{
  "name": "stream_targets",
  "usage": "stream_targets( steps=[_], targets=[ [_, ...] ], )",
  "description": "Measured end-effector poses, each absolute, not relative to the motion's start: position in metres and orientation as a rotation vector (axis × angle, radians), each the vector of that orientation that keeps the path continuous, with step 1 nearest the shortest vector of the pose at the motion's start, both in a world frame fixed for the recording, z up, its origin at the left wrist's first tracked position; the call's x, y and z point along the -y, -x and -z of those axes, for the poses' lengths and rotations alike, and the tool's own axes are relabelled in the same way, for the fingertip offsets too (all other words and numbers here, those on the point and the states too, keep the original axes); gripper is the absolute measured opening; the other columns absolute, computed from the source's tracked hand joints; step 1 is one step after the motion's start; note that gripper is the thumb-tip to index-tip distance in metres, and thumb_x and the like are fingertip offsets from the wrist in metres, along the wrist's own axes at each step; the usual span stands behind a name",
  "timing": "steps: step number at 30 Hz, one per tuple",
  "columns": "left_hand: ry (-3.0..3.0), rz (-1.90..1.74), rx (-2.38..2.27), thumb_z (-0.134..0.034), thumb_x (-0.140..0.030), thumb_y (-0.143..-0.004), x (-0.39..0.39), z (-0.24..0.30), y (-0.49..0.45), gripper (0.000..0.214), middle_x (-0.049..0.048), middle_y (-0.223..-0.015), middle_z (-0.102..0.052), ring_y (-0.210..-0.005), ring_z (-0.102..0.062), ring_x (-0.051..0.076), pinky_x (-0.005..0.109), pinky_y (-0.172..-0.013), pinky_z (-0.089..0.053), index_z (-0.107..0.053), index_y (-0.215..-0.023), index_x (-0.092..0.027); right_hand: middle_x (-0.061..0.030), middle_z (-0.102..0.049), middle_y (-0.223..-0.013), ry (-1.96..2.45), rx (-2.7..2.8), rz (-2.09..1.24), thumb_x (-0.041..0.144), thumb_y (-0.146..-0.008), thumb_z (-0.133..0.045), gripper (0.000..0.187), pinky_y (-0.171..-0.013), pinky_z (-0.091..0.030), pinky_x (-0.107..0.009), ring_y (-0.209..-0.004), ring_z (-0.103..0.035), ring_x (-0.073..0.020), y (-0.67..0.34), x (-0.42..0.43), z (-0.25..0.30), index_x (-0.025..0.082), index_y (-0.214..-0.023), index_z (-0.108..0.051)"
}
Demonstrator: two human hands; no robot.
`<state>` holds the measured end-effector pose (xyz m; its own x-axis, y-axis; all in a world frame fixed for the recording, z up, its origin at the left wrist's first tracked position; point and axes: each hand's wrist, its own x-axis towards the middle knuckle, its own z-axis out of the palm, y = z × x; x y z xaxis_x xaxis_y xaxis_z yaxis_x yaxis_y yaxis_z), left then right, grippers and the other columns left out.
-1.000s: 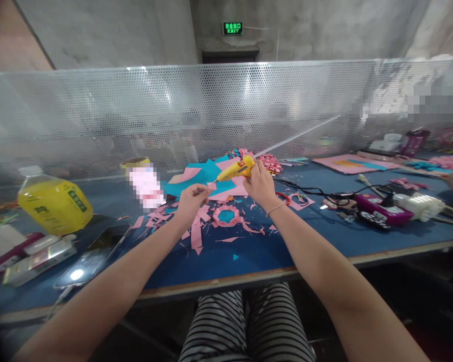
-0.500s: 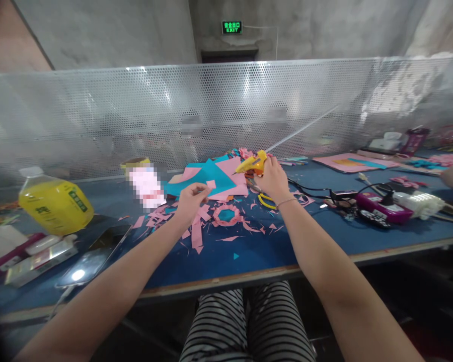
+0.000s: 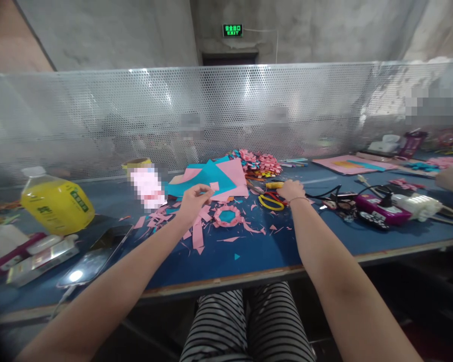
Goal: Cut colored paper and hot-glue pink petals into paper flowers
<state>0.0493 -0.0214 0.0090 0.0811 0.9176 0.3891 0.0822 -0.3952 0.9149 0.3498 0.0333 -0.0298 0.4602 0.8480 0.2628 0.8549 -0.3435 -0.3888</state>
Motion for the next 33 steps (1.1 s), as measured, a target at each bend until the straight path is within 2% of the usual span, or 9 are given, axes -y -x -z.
stream_targets(
  steps=[2,4,7,12,15,18,33],
  targets=[
    [-1.611,-1.406,-1.022,-0.064,-0.031,-0.062,0.021,-0.009,-0.049,0.02,-0.0023,-0.059,-0.053,-0.045,-0.046,0.006,0.021,-0.045,-0.035,-0.056,-0.068,-0.014,-0.025,-0.053,-0.11,2.216,1.423,0.052,0.033,-0.067,-0.06,0.046,-0.081,-0.04,-0.045,-0.106,-0.048,-0.036,-0.341,-0.032,0.024,0.006,-0.105,-0.058],
    [-1.614,-1.393,-1.02,-0.064,-0.031,-0.062,0.021,-0.008,-0.049,0.02,-0.0013,-0.063,-0.055,-0.046,-0.046,0.006,0.021,-0.046,-0.037,-0.057,-0.069,-0.014,-0.0206,-0.056,-0.106,1.981,1.554,0.039,0.031,-0.068,-0.058,0.037,-0.083,-0.04,-0.041,-0.104,-0.049,-0.0315,-0.327,-0.032,0.015,0.008,-0.098,-0.06],
    [-1.616,-1.333,-0.994,-0.064,-0.029,-0.062,0.023,-0.007,-0.05,0.021,0.0011,-0.076,-0.058,-0.048,-0.047,0.005,0.022,-0.049,-0.041,-0.058,-0.076,-0.014,-0.0096,-0.062,-0.086,1.447,1.749,-0.201,0.027,-0.07,-0.054,0.016,-0.077,-0.043,-0.034,-0.083,-0.057,-0.0203,-0.298,-0.031,0.005,0.015,-0.08,-0.06],
    [-1.644,-1.219,-0.926,-0.066,-0.025,-0.062,0.027,-0.007,-0.052,0.035,0.0056,-0.09,-0.059,-0.055,-0.052,0.007,0.021,-0.05,-0.044,-0.056,-0.095,-0.015,-0.0005,-0.056,-0.073,0.955,1.717,-0.572,0.031,-0.067,-0.059,0.018,-0.064,-0.045,-0.03,-0.066,-0.052,-0.0134,-0.25,-0.016,0.0,0.02,-0.079,-0.054],
    [-1.683,-1.142,-0.877,-0.066,-0.026,-0.064,0.027,-0.005,-0.051,0.048,0.0067,-0.094,-0.057,-0.057,-0.053,0.007,0.021,-0.049,-0.044,-0.051,-0.109,-0.017,0.0021,-0.052,-0.07,0.866,1.63,-0.799,0.033,-0.066,-0.061,0.021,-0.061,-0.046,-0.029,-0.064,-0.052,-0.012,-0.231,-0.003,-0.002,0.021,-0.078,-0.048],
    [-1.718,-1.084,-0.81,-0.065,-0.026,-0.066,0.026,-0.002,-0.05,0.051,0.0053,-0.094,-0.056,-0.056,-0.051,0.006,0.02,-0.049,-0.043,-0.047,-0.114,-0.02,0.0026,-0.051,-0.071,0.801,1.552,-0.896,0.032,-0.066,-0.062,0.023,-0.063,-0.047,-0.028,-0.069,-0.054,-0.0122,-0.223,0.005,-0.004,0.021,-0.076,-0.044],
    [-1.697,-1.04,-0.721,-0.066,-0.03,-0.066,0.026,0.001,-0.05,0.05,0.0033,-0.091,-0.055,-0.056,-0.051,0.006,0.021,-0.051,-0.045,-0.048,-0.112,-0.021,0.004,-0.053,-0.065,0.745,1.478,-1.055,0.035,-0.06,-0.068,0.026,-0.061,-0.045,-0.025,-0.063,-0.053,-0.0097,-0.222,0.006,-0.006,0.02,-0.07,-0.05]
  ],
)
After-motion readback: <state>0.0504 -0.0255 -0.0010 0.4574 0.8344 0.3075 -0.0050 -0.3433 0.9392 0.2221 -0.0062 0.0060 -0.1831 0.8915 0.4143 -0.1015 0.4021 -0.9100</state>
